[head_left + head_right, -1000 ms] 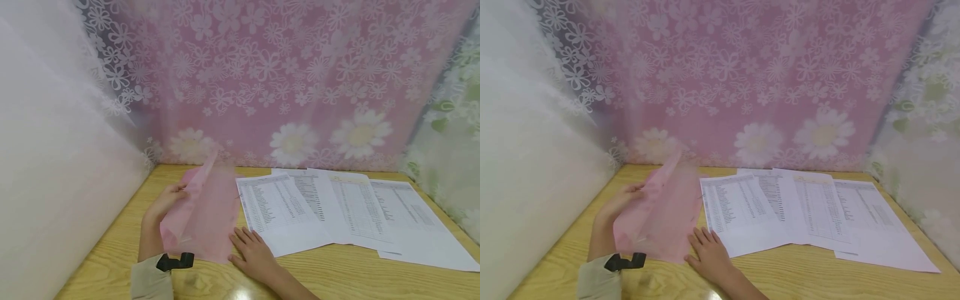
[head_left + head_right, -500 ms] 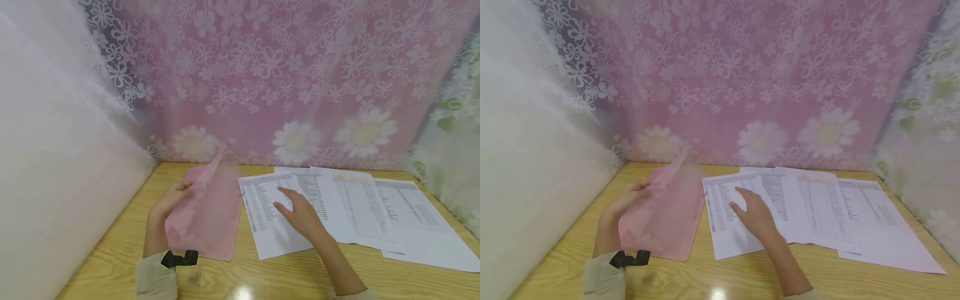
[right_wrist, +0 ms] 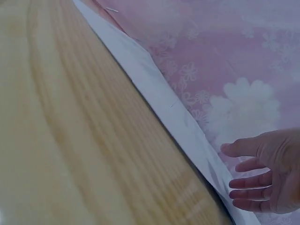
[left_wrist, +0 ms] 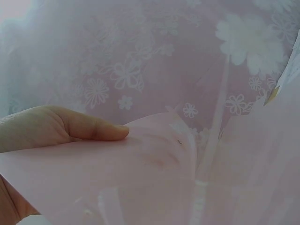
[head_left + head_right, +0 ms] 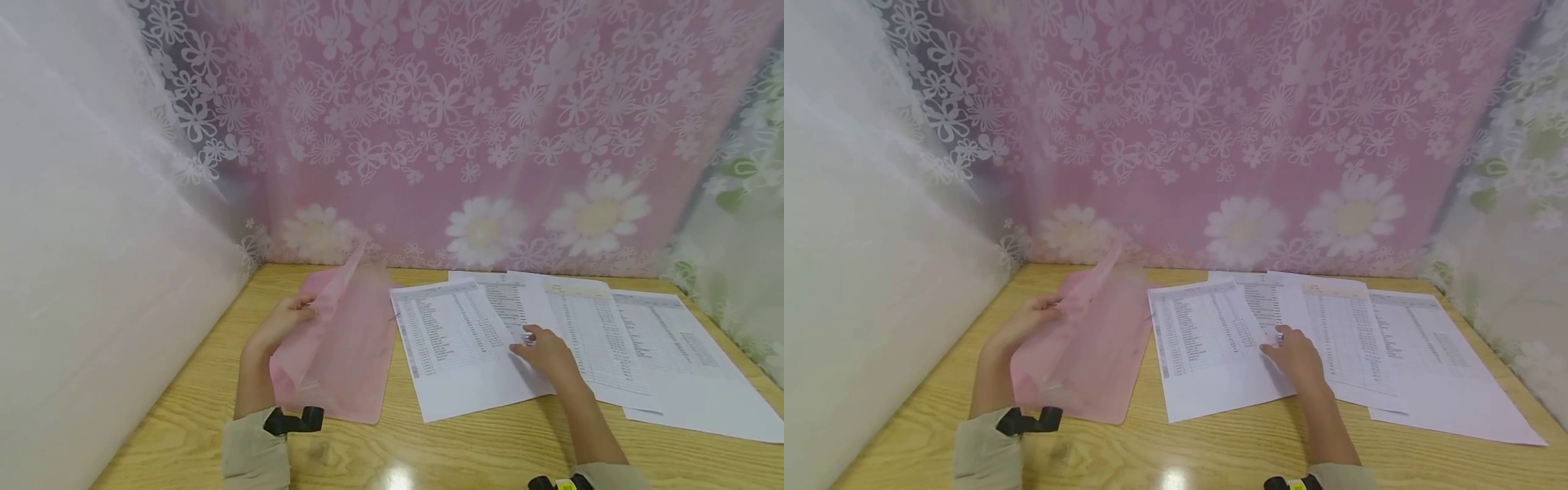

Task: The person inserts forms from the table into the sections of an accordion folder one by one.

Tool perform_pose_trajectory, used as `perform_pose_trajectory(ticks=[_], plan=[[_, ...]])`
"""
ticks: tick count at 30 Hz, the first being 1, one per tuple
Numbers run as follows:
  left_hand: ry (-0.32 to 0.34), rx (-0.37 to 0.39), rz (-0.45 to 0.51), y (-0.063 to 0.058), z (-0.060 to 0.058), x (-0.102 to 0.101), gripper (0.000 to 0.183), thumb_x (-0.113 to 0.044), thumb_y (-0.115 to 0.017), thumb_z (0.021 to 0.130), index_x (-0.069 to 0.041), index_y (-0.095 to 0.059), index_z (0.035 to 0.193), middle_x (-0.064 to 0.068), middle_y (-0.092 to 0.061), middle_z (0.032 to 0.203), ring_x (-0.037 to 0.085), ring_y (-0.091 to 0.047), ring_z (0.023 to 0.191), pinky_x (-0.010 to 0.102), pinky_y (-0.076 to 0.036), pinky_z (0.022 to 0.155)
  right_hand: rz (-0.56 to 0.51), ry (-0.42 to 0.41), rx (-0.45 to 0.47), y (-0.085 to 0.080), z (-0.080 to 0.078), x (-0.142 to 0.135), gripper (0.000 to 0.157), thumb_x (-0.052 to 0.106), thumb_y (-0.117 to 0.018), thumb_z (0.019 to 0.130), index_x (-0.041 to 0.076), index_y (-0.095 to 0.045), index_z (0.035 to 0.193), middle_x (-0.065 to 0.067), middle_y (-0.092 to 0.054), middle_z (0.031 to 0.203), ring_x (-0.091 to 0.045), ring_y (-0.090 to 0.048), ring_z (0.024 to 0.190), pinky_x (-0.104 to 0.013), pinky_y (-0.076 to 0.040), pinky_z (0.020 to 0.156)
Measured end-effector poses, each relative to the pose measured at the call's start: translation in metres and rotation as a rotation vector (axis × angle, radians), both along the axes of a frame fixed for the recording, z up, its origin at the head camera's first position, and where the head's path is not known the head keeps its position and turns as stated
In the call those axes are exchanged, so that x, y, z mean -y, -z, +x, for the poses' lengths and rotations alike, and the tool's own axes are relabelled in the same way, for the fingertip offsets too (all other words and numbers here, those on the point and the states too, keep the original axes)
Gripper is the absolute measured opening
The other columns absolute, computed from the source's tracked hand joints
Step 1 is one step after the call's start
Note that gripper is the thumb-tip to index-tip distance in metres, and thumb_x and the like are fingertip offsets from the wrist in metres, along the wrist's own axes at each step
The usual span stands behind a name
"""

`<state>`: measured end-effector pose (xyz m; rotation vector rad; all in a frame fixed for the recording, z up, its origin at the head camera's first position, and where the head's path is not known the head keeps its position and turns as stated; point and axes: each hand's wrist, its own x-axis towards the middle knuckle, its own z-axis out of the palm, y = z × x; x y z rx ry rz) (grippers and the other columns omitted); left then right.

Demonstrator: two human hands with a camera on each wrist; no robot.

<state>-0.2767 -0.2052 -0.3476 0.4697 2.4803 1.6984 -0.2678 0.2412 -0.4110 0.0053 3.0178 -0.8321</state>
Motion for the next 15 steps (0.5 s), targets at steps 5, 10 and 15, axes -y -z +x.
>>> perform_pose_trajectory(ticks=[5, 10, 15], plan=[[0.005, -0.009, -0.001, -0.001, 0.0, 0.0, 0.039, -0.002, -0.043, 0.091, 0.015, -0.043, 0.127, 0.028, -0.042, 0.129, 0.034, -0.035, 0.12, 0.048, -0.029, 0.098, 0.053, 0.011, -0.036, 0.013, -0.006, 0.001, 0.073, 0.045, -0.064, 0.081, -0.012, -0.047, 0.124, -0.03, -0.055, 0.106, -0.047, -0.05, 0.097, -0.055, -0.041, 0.077], [0.005, -0.026, 0.0, 0.0, -0.001, 0.0, 0.038, 0.0, -0.043, 0.09, 0.016, -0.045, 0.125, 0.028, -0.045, 0.126, 0.033, -0.038, 0.116, 0.046, -0.03, 0.096, 0.099, 0.04, -0.089, 0.023, -0.007, 0.002, 0.07, 0.048, -0.068, 0.076, -0.009, -0.057, 0.114, -0.029, -0.051, 0.1, -0.045, -0.047, 0.092, -0.054, -0.042, 0.071], [-0.004, -0.018, 0.0, 0.001, -0.001, 0.001, 0.039, 0.001, -0.043, 0.09, 0.017, -0.044, 0.125, 0.028, -0.044, 0.127, 0.034, -0.037, 0.117, 0.047, -0.03, 0.097, 0.086, 0.071, -0.106, 0.029, -0.007, 0.006, 0.059, 0.04, -0.072, 0.074, -0.009, -0.059, 0.105, -0.028, -0.05, 0.098, -0.043, -0.044, 0.091, -0.052, -0.039, 0.071]])
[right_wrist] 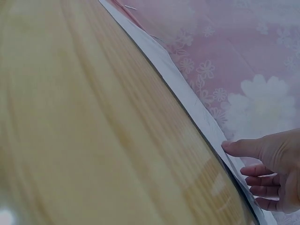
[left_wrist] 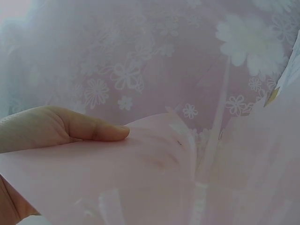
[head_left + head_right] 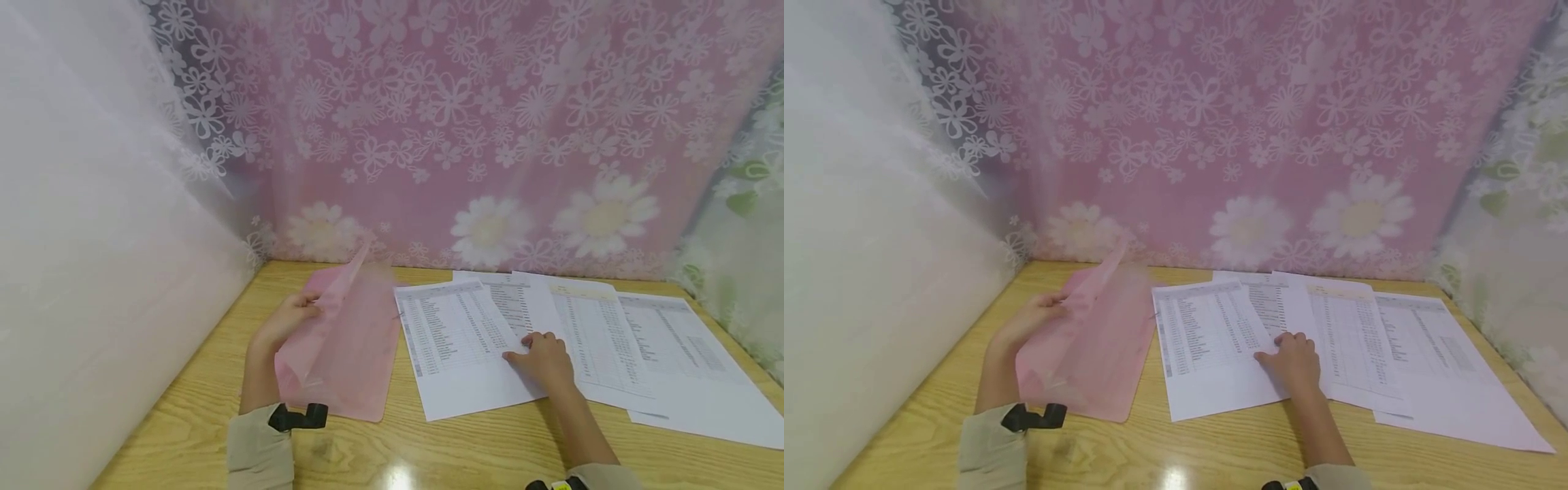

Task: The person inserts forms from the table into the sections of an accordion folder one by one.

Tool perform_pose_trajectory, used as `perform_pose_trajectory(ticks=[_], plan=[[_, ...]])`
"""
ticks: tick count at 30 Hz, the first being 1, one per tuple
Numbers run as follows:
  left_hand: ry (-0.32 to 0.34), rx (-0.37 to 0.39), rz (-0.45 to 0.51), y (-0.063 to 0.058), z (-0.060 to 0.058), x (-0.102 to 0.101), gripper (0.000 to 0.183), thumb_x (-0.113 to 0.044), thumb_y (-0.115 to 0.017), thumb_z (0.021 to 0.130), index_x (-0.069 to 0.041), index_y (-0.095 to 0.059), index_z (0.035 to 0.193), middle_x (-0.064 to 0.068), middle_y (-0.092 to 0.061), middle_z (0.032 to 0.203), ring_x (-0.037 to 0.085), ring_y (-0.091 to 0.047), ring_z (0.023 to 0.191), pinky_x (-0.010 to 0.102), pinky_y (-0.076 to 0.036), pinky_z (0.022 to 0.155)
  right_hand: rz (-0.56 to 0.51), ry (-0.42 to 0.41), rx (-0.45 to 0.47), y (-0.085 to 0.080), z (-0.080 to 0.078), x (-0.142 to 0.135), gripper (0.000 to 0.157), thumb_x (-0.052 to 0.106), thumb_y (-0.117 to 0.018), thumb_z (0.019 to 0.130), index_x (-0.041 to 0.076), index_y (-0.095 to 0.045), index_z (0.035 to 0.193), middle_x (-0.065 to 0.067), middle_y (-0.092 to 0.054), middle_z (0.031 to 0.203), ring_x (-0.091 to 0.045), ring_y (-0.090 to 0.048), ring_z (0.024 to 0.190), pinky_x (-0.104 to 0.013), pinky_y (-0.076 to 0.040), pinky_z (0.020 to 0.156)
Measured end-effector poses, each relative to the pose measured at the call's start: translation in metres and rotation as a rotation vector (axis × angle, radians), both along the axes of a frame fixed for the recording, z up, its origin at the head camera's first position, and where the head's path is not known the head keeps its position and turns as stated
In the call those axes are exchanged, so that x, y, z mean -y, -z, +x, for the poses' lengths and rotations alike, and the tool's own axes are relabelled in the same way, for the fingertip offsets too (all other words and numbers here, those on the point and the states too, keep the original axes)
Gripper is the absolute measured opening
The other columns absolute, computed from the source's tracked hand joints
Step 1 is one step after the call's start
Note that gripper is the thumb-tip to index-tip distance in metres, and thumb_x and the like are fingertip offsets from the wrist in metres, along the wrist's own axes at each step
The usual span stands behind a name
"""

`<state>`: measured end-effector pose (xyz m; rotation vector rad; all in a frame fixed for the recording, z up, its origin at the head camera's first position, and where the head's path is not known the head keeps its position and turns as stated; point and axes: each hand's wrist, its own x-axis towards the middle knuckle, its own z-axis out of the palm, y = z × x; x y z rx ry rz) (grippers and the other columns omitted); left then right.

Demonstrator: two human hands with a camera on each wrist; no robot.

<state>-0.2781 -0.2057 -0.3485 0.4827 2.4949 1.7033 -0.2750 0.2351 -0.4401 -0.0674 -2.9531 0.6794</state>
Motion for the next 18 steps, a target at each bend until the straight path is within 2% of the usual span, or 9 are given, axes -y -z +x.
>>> perform_pose_trajectory(ticks=[7, 13, 18], plan=[[-0.007, 0.022, 0.0, -0.001, -0.0002, -0.0013, 0.042, 0.0, -0.043, 0.09, 0.016, -0.041, 0.128, 0.03, -0.038, 0.132, 0.037, -0.032, 0.123, 0.05, -0.027, 0.099, -0.032, 0.025, 0.02, -0.0021, 0.0031, 0.0047, 0.046, 0.031, -0.073, 0.076, -0.008, -0.061, 0.097, -0.024, -0.049, 0.093, -0.041, -0.042, 0.089, -0.049, -0.038, 0.07], [-0.014, 0.028, 0.003, 0.0003, 0.0001, -0.0005, 0.042, 0.0, -0.043, 0.09, 0.017, -0.041, 0.128, 0.03, -0.039, 0.132, 0.036, -0.033, 0.122, 0.05, -0.027, 0.099, -0.038, 0.028, 0.017, -0.0044, 0.0045, 0.0069, 0.048, 0.03, -0.073, 0.076, -0.008, -0.056, 0.098, -0.026, -0.048, 0.096, -0.042, -0.041, 0.09, -0.05, -0.038, 0.073], [-0.005, 0.013, 0.003, 0.0, 0.0003, -0.0002, 0.04, 0.0, -0.044, 0.09, 0.017, -0.042, 0.127, 0.029, -0.041, 0.13, 0.036, -0.035, 0.121, 0.049, -0.028, 0.098, -0.038, 0.026, 0.004, -0.0065, 0.0053, 0.009, 0.042, 0.029, -0.073, 0.076, -0.006, -0.06, 0.093, -0.024, -0.048, 0.093, -0.04, -0.042, 0.088, -0.048, -0.038, 0.07]])
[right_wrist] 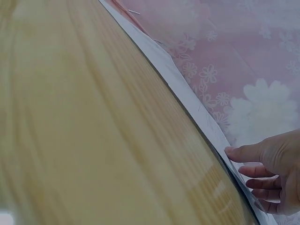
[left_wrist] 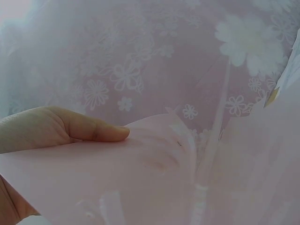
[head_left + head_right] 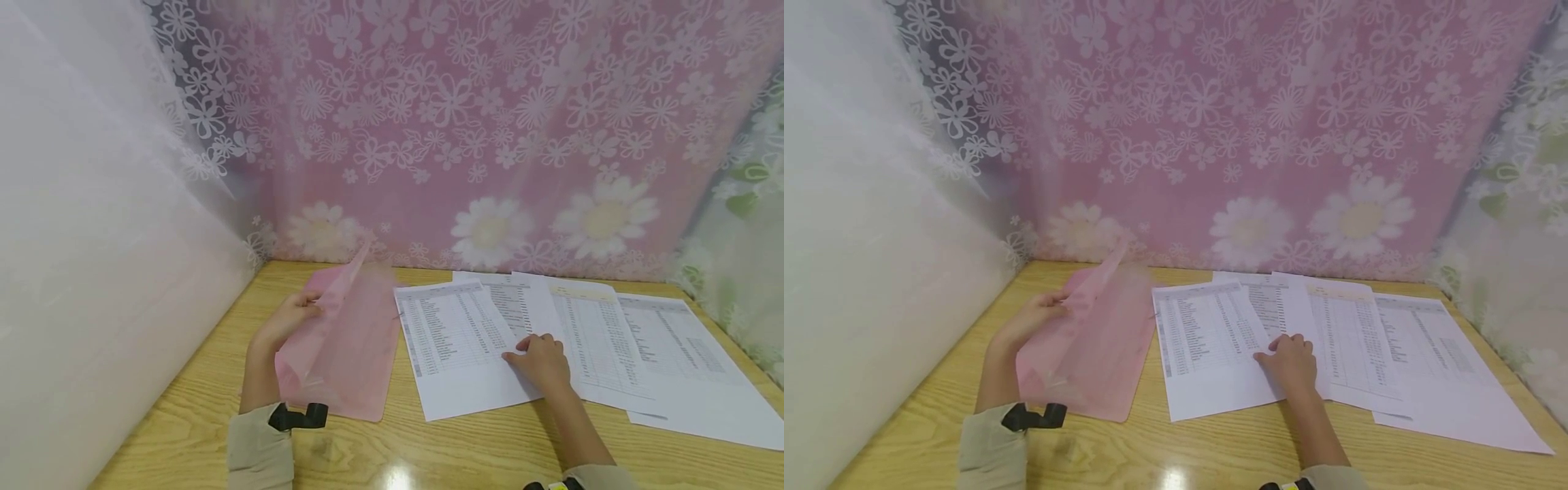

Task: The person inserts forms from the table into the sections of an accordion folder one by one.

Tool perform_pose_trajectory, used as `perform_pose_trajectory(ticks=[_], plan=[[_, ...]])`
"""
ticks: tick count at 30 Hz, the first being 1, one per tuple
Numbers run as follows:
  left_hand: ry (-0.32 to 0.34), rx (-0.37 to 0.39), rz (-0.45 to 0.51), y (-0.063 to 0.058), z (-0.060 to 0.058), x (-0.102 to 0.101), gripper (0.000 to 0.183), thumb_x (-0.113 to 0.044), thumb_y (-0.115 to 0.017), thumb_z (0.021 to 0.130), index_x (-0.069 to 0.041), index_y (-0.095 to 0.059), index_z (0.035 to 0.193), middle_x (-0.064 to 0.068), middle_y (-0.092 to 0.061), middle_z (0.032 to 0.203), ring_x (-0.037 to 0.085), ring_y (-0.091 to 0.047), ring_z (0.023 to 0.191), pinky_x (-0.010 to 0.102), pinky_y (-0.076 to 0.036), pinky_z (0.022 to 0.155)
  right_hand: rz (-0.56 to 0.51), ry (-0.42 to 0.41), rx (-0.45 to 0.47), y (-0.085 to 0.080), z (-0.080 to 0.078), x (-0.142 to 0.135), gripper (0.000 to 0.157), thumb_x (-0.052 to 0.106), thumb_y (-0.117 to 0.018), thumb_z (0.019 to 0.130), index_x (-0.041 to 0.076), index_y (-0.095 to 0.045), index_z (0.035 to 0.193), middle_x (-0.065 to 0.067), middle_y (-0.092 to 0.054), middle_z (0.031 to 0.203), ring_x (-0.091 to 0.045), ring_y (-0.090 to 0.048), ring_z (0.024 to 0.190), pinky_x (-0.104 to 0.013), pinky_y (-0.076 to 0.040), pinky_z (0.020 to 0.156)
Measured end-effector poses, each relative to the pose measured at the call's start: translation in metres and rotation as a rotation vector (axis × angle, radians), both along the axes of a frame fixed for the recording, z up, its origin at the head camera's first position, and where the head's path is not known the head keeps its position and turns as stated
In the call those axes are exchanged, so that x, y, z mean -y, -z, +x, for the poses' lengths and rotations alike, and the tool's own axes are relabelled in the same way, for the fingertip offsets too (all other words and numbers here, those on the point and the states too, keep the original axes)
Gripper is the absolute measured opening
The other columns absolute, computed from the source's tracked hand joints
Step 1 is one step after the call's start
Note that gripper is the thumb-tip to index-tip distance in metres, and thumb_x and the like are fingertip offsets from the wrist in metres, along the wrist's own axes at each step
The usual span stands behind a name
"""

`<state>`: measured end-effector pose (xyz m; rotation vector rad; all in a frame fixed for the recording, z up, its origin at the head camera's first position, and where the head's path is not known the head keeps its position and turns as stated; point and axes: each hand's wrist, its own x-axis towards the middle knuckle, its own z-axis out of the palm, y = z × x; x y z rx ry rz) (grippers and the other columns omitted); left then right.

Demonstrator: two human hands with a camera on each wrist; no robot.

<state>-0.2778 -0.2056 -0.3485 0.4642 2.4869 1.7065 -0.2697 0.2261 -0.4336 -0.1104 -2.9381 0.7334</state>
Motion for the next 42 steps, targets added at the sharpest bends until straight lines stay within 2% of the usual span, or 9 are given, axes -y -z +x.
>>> perform_pose_trajectory(ticks=[7, 12, 20, 26, 31, 38, 42], plan=[[0.002, -0.007, -0.006, -0.0015, 0.0004, -0.001, 0.041, 0.0, -0.044, 0.09, 0.017, -0.042, 0.127, 0.03, -0.039, 0.131, 0.037, -0.032, 0.122, 0.049, -0.028, 0.098, -0.005, 0.025, 0.018, 0.0021, -0.002, 0.0015, 0.049, 0.028, -0.073, 0.077, -0.01, -0.054, 0.102, -0.027, -0.046, 0.099, -0.041, -0.04, 0.091, -0.05, -0.039, 0.072], [-0.004, -0.002, -0.011, -0.0008, 0.0004, -0.0017, 0.041, 0.0, -0.044, 0.09, 0.017, -0.041, 0.127, 0.03, -0.038, 0.132, 0.037, -0.031, 0.124, 0.05, -0.027, 0.099, -0.002, 0.037, 0.014, 0.0042, -0.0023, 0.0025, 0.046, 0.026, -0.073, 0.076, -0.009, -0.057, 0.101, -0.026, -0.049, 0.098, -0.04, -0.042, 0.091, -0.05, -0.039, 0.072], [-0.001, -0.022, -0.021, -0.0005, -0.0001, -0.0013, 0.039, 0.001, -0.044, 0.09, 0.017, -0.044, 0.125, 0.029, -0.043, 0.128, 0.035, -0.035, 0.12, 0.048, -0.029, 0.097, -0.028, 0.038, 0.004, 0.0047, -0.0022, 0.004, 0.04, 0.023, -0.073, 0.077, -0.008, -0.057, 0.097, -0.026, -0.048, 0.096, -0.04, -0.041, 0.089, -0.049, -0.037, 0.073], [-0.007, -0.029, -0.023, 0.001, 0.0002, -0.0019, 0.038, 0.001, -0.044, 0.09, 0.016, -0.046, 0.124, 0.027, -0.047, 0.122, 0.033, -0.04, 0.112, 0.046, -0.032, 0.094, -0.03, 0.048, 0.007, 0.0033, -0.0011, 0.0078, 0.046, 0.022, -0.072, 0.078, -0.011, -0.053, 0.105, -0.028, -0.048, 0.1, -0.041, -0.042, 0.091, -0.05, -0.038, 0.073], [-0.011, -0.019, -0.024, 0.0012, 0.0006, -0.0022, 0.04, 0.001, -0.044, 0.09, 0.017, -0.042, 0.126, 0.03, -0.041, 0.129, 0.036, -0.034, 0.121, 0.05, -0.029, 0.098, -0.033, 0.054, 0.023, 0.0012, 0.0019, 0.0081, 0.039, 0.023, -0.071, 0.079, -0.009, -0.058, 0.097, -0.026, -0.047, 0.095, -0.04, -0.042, 0.088, -0.048, -0.039, 0.069], [-0.015, -0.002, -0.03, 0.0007, 0.0006, -0.002, 0.042, -0.001, -0.043, 0.091, 0.017, -0.039, 0.129, 0.03, -0.035, 0.135, 0.039, -0.026, 0.127, 0.051, -0.025, 0.1, -0.041, 0.058, 0.015, 0.001, 0.0024, 0.0076, 0.046, 0.024, -0.071, 0.078, -0.011, -0.053, 0.102, -0.028, -0.045, 0.098, -0.041, -0.041, 0.089, -0.049, -0.039, 0.07], [-0.016, -0.001, -0.029, 0.0003, 0.0008, -0.0019, 0.043, -0.001, -0.044, 0.09, 0.017, -0.039, 0.129, 0.03, -0.034, 0.135, 0.039, -0.026, 0.127, 0.052, -0.025, 0.1, -0.033, 0.059, 0.016, 0.0029, 0.0018, 0.0071, 0.039, 0.024, -0.071, 0.078, -0.008, -0.058, 0.098, -0.026, -0.047, 0.096, -0.04, -0.042, 0.088, -0.048, -0.04, 0.068]])
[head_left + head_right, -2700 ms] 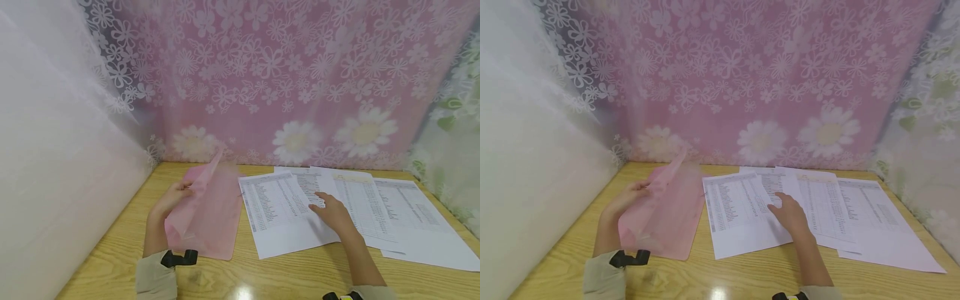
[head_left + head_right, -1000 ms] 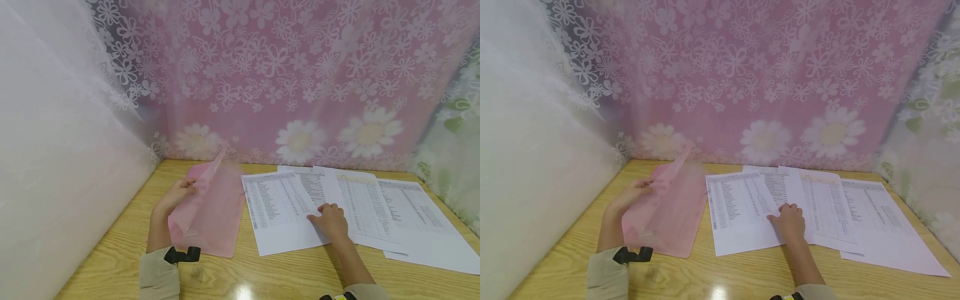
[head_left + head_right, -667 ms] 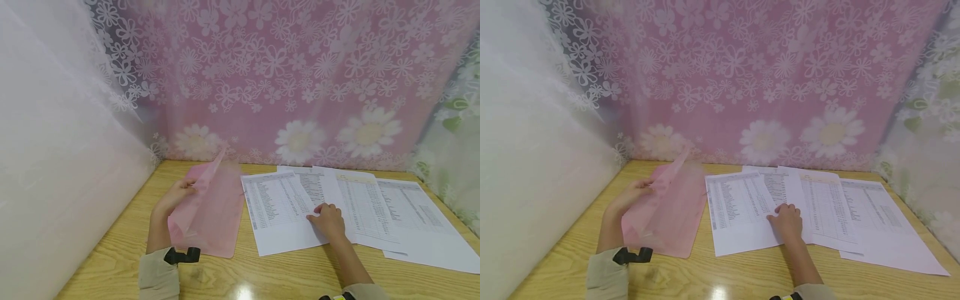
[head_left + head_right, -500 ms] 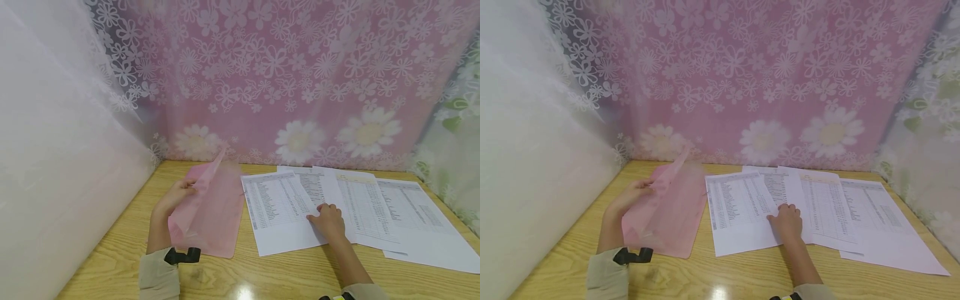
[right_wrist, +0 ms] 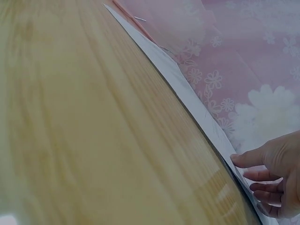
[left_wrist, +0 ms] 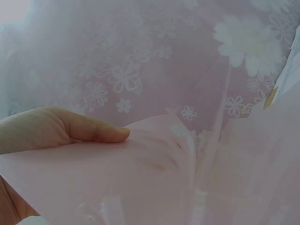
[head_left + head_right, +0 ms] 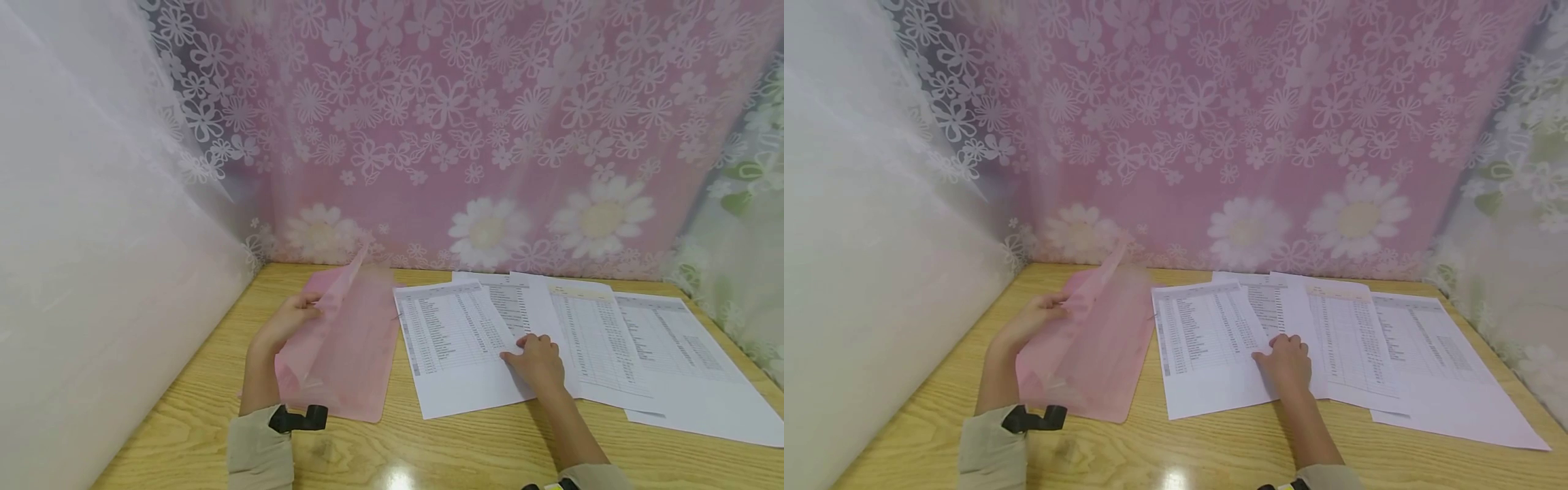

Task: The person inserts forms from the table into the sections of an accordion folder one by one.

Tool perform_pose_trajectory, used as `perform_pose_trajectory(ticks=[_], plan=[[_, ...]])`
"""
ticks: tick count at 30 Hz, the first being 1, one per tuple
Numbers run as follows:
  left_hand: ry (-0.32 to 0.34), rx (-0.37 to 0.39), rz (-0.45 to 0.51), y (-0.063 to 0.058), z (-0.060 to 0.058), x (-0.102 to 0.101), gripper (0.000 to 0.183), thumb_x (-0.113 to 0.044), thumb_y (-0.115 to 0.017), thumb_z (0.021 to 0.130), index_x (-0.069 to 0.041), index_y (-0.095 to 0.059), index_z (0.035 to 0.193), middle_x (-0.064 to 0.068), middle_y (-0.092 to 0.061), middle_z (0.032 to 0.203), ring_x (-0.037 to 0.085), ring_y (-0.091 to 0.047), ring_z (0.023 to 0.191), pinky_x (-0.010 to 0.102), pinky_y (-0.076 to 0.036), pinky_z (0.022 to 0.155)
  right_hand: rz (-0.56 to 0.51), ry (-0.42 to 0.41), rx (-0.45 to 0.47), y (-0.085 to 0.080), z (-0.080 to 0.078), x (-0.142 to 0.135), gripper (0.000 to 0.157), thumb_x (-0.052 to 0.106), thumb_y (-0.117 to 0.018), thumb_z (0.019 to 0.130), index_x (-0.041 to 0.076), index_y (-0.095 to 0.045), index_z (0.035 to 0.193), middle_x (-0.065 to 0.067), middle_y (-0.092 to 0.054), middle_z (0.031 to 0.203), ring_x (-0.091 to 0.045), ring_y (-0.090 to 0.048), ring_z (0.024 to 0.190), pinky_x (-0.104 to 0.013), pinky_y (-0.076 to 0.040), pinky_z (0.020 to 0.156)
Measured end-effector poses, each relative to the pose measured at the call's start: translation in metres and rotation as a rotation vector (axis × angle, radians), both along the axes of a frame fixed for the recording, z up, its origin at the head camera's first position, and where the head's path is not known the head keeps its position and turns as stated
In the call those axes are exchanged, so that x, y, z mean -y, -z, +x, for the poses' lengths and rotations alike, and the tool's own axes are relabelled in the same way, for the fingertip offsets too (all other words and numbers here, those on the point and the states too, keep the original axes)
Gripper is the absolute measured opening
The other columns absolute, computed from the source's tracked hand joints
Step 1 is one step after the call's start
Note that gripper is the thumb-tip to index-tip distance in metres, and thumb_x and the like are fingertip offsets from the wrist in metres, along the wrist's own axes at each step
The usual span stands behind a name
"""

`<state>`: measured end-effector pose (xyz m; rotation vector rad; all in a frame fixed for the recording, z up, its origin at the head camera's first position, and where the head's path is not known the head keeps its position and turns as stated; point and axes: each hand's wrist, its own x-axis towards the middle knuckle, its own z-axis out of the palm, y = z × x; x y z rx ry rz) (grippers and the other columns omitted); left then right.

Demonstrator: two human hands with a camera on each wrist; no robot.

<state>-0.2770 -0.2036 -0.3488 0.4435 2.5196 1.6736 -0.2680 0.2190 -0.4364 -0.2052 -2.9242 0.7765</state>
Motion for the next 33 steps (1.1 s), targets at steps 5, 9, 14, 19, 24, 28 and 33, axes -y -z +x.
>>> perform_pose_trajectory(ticks=[5, 9, 14, 19, 24, 28, 33], plan=[[0.005, -0.013, 0.011, 0.0001, -0.0001, -0.0001, 0.041, 0.0, -0.044, 0.09, 0.017, -0.041, 0.127, 0.03, -0.039, 0.132, 0.038, -0.031, 0.123, 0.051, -0.027, 0.099, 0.0, 0.008, -0.007, 0.0003, -0.0002, 0.0018, 0.042, 0.022, -0.07, 0.079, -0.01, -0.056, 0.102, -0.028, -0.046, 0.098, -0.041, -0.042, 0.09, -0.049, -0.039, 0.07], [0.003, -0.016, 0.015, -0.0003, 0.0003, -0.0003, 0.041, 0.001, -0.044, 0.089, 0.017, -0.042, 0.127, 0.03, -0.04, 0.13, 0.037, -0.033, 0.121, 0.05, -0.028, 0.098, -0.01, 0.015, -0.004, -0.0017, 0.0008, 0.0031, 0.046, 0.022, -0.07, 0.079, -0.012, -0.052, 0.104, -0.029, -0.043, 0.099, -0.041, -0.04, 0.089, -0.049, -0.039, 0.071], [0.003, -0.002, 0.007, -0.0009, 0.0016, -0.0003, 0.042, 0.0, -0.044, 0.09, 0.017, -0.04, 0.128, 0.031, -0.037, 0.133, 0.039, -0.03, 0.125, 0.051, -0.027, 0.099, -0.015, 0.024, 0.014, -0.0026, 0.0018, 0.0042, 0.036, 0.021, -0.07, 0.08, -0.007, -0.057, 0.098, -0.026, -0.044, 0.098, -0.04, -0.04, 0.089, -0.047, -0.039, 0.069], [0.001, -0.018, 0.001, -0.0016, 0.0008, 0.0, 0.041, 0.001, -0.043, 0.09, 0.017, -0.041, 0.127, 0.03, -0.04, 0.131, 0.038, -0.032, 0.123, 0.05, -0.028, 0.098, -0.026, 0.031, 0.005, -0.0027, 0.0012, 0.0051, 0.047, 0.021, -0.07, 0.08, -0.013, -0.05, 0.107, -0.029, -0.041, 0.102, -0.041, -0.039, 0.091, -0.048, -0.039, 0.071], [-0.007, -0.001, 0.006, -0.0028, 0.0008, -0.0006, 0.042, 0.0, -0.044, 0.09, 0.017, -0.04, 0.129, 0.03, -0.037, 0.133, 0.038, -0.03, 0.125, 0.05, -0.027, 0.099, -0.009, 0.039, 0.005, -0.0022, 0.0022, 0.0053, 0.043, 0.021, -0.07, 0.08, -0.011, -0.053, 0.103, -0.026, -0.043, 0.099, -0.039, -0.04, 0.089, -0.047, -0.039, 0.069], [-0.003, 0.002, 0.01, -0.0032, 0.0014, -0.0012, 0.042, 0.0, -0.044, 0.09, 0.017, -0.04, 0.129, 0.031, -0.038, 0.132, 0.038, -0.032, 0.123, 0.05, -0.028, 0.099, 0.014, 0.044, 0.009, -0.0023, 0.0019, 0.0052, 0.041, 0.021, -0.07, 0.08, -0.01, -0.055, 0.101, -0.025, -0.045, 0.097, -0.038, -0.041, 0.088, -0.047, -0.04, 0.067], [-0.009, 0.012, -0.002, -0.0027, 0.0016, -0.0012, 0.043, -0.001, -0.045, 0.09, 0.016, -0.039, 0.13, 0.03, -0.038, 0.132, 0.037, -0.034, 0.121, 0.05, -0.029, 0.098, 0.023, 0.051, 0.019, -0.0026, 0.0008, 0.0054, 0.04, 0.022, -0.07, 0.08, -0.009, -0.055, 0.1, -0.024, -0.046, 0.096, -0.039, -0.042, 0.088, -0.047, -0.04, 0.067]])
